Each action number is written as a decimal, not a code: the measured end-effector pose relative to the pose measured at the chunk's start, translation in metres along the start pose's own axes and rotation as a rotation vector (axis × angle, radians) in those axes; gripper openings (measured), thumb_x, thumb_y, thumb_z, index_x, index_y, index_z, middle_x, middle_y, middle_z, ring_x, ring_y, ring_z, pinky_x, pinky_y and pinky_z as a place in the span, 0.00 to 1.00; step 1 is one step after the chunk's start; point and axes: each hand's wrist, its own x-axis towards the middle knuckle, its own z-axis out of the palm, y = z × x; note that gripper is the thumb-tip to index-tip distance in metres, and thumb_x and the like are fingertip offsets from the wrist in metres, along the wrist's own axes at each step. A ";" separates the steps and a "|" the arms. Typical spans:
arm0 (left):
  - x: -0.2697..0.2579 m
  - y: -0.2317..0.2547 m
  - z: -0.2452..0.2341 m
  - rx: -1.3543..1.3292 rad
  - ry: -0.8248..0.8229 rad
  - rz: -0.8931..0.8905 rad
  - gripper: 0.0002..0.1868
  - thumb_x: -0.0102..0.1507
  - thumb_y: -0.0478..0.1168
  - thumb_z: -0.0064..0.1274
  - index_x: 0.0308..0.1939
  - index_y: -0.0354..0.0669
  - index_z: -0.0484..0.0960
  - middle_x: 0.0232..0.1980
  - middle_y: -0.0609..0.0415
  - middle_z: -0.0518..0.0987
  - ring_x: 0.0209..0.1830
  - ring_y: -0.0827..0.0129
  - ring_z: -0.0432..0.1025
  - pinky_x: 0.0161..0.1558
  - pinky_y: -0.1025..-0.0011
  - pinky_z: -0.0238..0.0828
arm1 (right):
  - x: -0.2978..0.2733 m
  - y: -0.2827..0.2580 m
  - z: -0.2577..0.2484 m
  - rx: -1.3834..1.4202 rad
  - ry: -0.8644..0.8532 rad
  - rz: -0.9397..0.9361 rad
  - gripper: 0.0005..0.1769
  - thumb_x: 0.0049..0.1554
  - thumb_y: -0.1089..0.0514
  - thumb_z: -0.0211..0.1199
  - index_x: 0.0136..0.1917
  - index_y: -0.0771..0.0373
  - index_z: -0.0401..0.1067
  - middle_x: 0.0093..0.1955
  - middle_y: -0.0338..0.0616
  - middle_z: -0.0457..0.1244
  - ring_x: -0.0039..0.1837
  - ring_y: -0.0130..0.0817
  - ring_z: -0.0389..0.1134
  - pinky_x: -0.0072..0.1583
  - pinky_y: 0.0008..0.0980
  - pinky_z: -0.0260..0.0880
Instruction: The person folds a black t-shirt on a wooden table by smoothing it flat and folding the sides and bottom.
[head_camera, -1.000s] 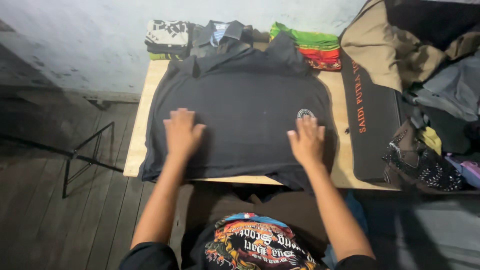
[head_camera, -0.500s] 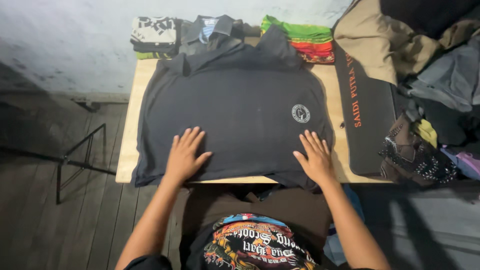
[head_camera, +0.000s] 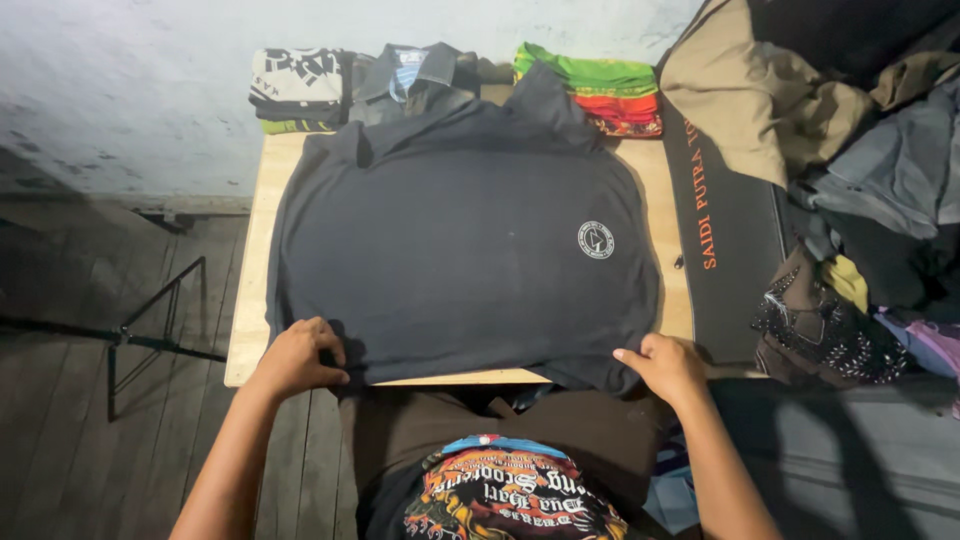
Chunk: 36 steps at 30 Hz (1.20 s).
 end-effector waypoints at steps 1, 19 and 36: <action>0.003 -0.004 -0.001 -0.027 -0.007 0.038 0.13 0.41 0.44 0.71 0.26 0.46 0.87 0.35 0.53 0.82 0.44 0.58 0.75 0.48 0.63 0.72 | 0.005 0.012 0.012 0.083 -0.035 -0.017 0.30 0.49 0.34 0.71 0.40 0.66 0.75 0.40 0.55 0.70 0.45 0.50 0.74 0.50 0.45 0.73; 0.043 -0.016 -0.020 0.149 -0.100 -0.319 0.24 0.49 0.37 0.61 0.50 0.46 0.81 0.46 0.42 0.84 0.48 0.48 0.79 0.50 0.57 0.76 | 0.061 0.037 0.010 1.258 -0.261 0.033 0.29 0.49 0.62 0.69 0.63 0.61 0.67 0.49 0.37 0.63 0.46 0.24 0.57 0.42 0.25 0.51; 0.082 -0.037 -0.026 0.260 0.310 -0.208 0.46 0.37 0.51 0.73 0.59 0.44 0.79 0.52 0.43 0.82 0.53 0.47 0.75 0.50 0.56 0.72 | 0.114 -0.016 -0.004 0.258 0.571 -0.292 0.19 0.52 0.57 0.75 0.54 0.65 0.77 0.46 0.48 0.71 0.52 0.46 0.70 0.55 0.41 0.70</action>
